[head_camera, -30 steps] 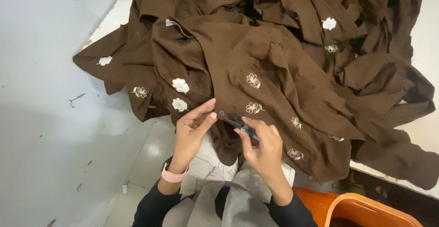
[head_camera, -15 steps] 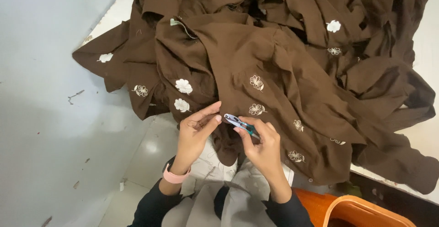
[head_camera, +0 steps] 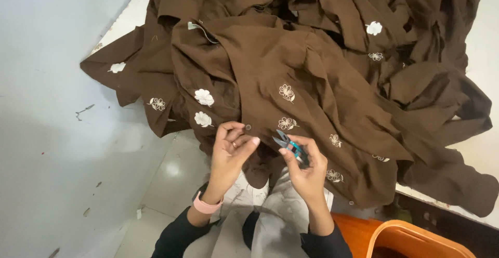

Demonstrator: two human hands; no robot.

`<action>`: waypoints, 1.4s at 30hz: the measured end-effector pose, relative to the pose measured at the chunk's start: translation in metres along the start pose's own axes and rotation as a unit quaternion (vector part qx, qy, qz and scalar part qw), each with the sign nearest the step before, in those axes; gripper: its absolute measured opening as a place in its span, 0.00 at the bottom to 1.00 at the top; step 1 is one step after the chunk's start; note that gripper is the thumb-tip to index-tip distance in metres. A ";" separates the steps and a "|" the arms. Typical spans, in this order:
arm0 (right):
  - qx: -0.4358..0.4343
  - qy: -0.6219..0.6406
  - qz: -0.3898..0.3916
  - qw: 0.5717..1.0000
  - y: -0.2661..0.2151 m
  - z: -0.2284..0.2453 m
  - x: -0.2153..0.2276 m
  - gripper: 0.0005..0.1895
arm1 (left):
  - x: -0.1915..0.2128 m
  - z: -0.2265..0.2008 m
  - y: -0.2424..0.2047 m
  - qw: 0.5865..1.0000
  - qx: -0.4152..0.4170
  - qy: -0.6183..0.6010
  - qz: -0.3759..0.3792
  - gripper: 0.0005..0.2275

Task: Trimming loose threads from brown garments using thread snips in a sewing factory.

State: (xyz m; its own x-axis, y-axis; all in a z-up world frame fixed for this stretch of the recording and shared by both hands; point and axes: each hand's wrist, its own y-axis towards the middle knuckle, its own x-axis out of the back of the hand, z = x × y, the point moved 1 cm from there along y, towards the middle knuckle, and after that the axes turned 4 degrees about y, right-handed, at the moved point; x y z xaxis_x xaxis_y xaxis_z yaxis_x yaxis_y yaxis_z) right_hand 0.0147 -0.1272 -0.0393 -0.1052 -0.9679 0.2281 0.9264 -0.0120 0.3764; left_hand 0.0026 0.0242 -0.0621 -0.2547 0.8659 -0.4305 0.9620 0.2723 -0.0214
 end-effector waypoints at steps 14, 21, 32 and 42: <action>0.147 -0.121 0.005 0.982 0.004 -0.001 -0.017 0.29 | 0.015 -0.002 0.002 0.990 -0.080 0.054 -0.105 0.11; 0.197 -0.198 -0.017 0.960 0.028 -0.018 -0.038 0.15 | 0.024 -0.015 0.001 0.965 -0.187 0.145 -0.116 0.08; 0.197 -0.136 0.005 0.971 0.030 -0.001 -0.041 0.20 | 0.003 -0.072 0.037 0.659 -0.454 0.591 0.101 0.09; 0.008 -0.013 -0.049 0.999 0.032 0.034 0.008 0.17 | -0.038 -0.083 0.039 0.861 -0.178 0.443 0.175 0.06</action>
State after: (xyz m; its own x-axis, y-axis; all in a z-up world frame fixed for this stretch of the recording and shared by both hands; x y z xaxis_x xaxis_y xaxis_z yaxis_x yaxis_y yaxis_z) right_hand 0.0315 -0.1267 0.0055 -0.2047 -0.9557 0.2117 0.9053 -0.1026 0.4122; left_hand 0.0421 0.0368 0.0285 -0.0821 0.8583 0.5066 0.9438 -0.0964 0.3163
